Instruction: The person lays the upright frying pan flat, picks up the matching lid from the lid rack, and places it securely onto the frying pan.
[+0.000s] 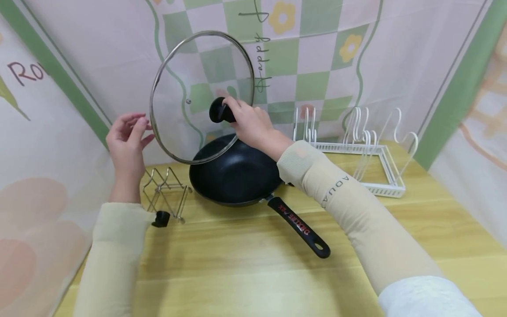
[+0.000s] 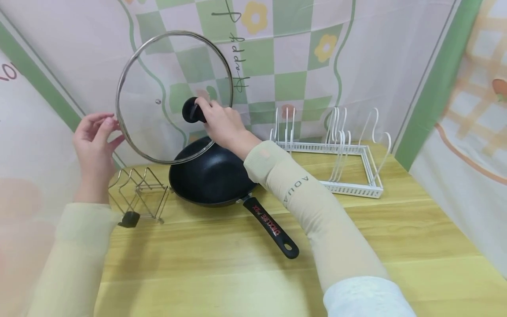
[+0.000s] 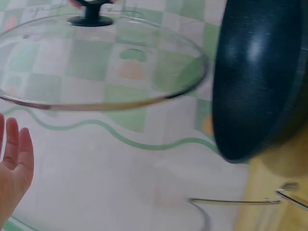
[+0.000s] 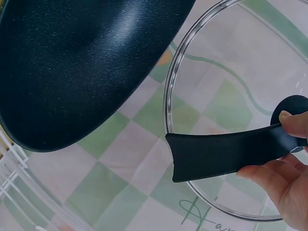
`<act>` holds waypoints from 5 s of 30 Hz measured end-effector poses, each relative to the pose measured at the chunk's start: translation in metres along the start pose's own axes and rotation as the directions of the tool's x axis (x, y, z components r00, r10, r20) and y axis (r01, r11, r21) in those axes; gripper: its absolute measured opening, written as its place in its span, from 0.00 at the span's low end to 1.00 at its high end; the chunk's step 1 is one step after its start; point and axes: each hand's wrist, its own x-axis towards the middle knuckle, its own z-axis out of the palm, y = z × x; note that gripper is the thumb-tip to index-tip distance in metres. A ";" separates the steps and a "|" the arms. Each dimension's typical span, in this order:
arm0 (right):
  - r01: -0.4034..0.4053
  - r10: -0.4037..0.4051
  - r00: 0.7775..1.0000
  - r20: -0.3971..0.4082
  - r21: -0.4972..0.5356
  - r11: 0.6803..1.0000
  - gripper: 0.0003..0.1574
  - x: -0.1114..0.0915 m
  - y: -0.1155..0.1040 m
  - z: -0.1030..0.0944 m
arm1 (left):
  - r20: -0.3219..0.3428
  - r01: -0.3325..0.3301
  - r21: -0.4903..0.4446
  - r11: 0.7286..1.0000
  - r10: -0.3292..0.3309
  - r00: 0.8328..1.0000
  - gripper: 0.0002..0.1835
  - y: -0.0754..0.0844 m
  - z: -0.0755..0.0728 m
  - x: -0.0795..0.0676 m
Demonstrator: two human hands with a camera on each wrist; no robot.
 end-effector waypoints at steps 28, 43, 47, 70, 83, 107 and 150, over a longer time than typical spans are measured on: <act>0.035 -0.023 0.996 0.088 -0.135 0.990 0.31 -0.009 0.004 0.008 | -0.036 -0.030 0.398 0.917 0.048 0.998 0.10 0.013 0.034 0.022; 0.025 -0.015 0.998 0.057 -0.186 0.982 0.35 -0.008 0.006 0.003 | -0.011 -0.002 0.494 0.869 0.008 1.000 0.10 0.016 0.042 0.029; 0.019 -0.008 0.998 0.060 -0.191 0.981 0.34 -0.009 0.007 0.002 | -0.030 0.059 0.492 0.869 -0.050 0.998 0.10 0.014 0.042 0.028; 0.066 -0.053 0.996 0.068 -0.201 0.977 0.31 -0.010 0.015 -0.001 | -0.078 0.155 0.366 0.917 -0.136 0.988 0.07 0.000 0.035 0.023; 0.078 -0.050 0.990 0.133 -0.217 0.973 0.32 -0.010 0.016 -0.007 | -0.123 0.252 0.207 0.945 -0.231 0.965 0.08 -0.013 0.030 0.017; 0.141 -0.110 0.983 0.147 -0.221 0.965 0.31 -0.007 0.019 -0.020 | -0.133 0.384 0.155 0.910 -0.366 0.921 0.10 -0.020 0.027 0.015; 0.066 -0.003 0.956 0.294 -0.207 0.976 0.30 -0.004 0.021 -0.009 | -0.136 0.555 0.066 0.829 -0.544 0.828 0.07 -0.052 0.020 0.013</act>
